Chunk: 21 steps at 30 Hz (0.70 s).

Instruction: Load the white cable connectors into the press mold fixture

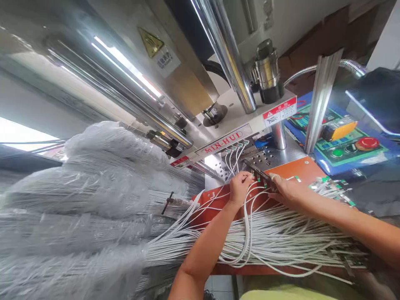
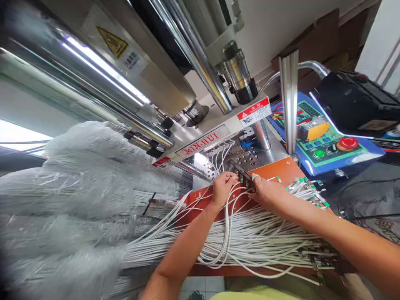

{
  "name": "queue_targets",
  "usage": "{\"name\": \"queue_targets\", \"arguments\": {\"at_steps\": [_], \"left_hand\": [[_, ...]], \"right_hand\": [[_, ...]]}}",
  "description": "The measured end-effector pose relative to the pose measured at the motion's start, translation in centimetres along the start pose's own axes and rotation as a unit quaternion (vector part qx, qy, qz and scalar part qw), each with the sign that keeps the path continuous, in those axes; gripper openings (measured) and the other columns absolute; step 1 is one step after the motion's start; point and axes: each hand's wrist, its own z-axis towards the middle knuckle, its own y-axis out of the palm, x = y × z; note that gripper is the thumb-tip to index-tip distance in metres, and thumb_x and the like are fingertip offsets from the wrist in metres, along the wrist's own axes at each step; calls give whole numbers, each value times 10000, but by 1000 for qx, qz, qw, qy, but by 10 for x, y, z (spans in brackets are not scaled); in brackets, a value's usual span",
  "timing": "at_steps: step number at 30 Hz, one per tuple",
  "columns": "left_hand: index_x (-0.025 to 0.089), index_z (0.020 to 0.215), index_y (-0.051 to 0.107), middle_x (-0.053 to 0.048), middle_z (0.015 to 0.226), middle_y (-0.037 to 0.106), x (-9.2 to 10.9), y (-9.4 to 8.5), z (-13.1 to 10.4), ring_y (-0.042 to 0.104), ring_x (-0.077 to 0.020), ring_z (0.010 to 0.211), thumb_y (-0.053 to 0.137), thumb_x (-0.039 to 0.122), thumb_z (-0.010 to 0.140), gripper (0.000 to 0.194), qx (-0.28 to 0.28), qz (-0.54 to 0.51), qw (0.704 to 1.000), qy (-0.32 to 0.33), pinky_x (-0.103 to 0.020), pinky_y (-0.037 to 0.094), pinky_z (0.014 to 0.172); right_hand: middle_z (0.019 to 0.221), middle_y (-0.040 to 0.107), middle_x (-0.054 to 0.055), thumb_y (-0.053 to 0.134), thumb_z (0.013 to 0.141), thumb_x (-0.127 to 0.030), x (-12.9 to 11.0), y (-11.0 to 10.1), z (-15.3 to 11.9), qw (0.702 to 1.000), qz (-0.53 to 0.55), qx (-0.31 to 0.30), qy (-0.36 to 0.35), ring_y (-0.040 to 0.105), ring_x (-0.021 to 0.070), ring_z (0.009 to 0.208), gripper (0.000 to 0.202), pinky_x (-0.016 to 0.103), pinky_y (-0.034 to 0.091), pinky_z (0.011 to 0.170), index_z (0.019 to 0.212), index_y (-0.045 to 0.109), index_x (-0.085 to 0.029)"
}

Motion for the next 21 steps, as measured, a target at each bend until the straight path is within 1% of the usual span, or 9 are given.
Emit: {"name": "queue_targets", "arguments": {"at_steps": [4,7,10,12,14,16,18,20,21], "left_hand": [[165,841,687,-25,779,708,11,3,-3,648,-139,704,584,187,853,105,-7,122,990,64,-246,513,694],[202,790,708,-13,808,710,20,5,-1,608,-168,822,609,152,835,120,9,262,954,142,-272,481,760],[220,755,721,-16,828,691,23,2,3,562,-186,880,632,164,833,131,6,339,922,189,-291,454,803],[225,771,736,-22,861,676,19,0,6,554,-183,889,654,180,827,109,2,342,919,198,-289,445,822],[233,827,749,-26,888,666,15,-2,9,559,-182,909,678,197,818,80,-6,321,926,198,-279,442,819],[234,887,746,-29,897,658,16,-6,12,569,-184,909,709,243,804,91,-18,291,936,199,-270,445,790],[217,905,730,-32,881,648,22,-15,14,577,-182,885,712,293,807,125,-3,261,943,205,-266,447,766],[199,867,704,-31,859,642,33,-28,15,577,-177,876,659,286,850,100,53,239,947,208,-269,445,782],[192,848,686,-31,853,639,38,-36,15,574,-175,882,620,255,873,95,90,231,947,203,-273,442,804]], "right_hand": [[856,680,174,516,912,-364,-16,-7,-7,987,-162,10,2,684,306,752,371,335,421,570,1133,497,-68],[738,658,170,468,942,-362,-27,-19,-11,975,-222,-8,9,683,317,712,318,339,416,563,1020,542,-63],[774,672,180,469,945,-353,-35,-33,-14,970,-237,-47,10,688,318,767,324,345,433,593,1040,552,-55],[836,687,176,521,913,-388,-35,-41,-14,968,-242,-61,0,685,319,821,370,358,450,638,1094,549,-65],[940,692,159,561,876,-439,-31,-49,-9,970,-240,-45,-23,670,315,908,452,365,458,689,1180,524,-107],[1029,677,133,511,890,-489,-24,-58,6,972,-230,-11,-48,652,301,957,454,356,457,690,1200,511,-158],[1061,661,110,407,929,-515,-20,-68,30,977,-207,13,-58,646,277,930,403,337,446,644,1125,533,-186],[1067,647,108,339,951,-493,-18,-72,63,982,-176,45,-59,630,262,908,385,331,441,632,1068,545,-190],[1070,637,134,350,947,-445,-18,-71,80,980,-170,84,-67,602,275,968,365,344,449,691,1083,548,-170]]}}
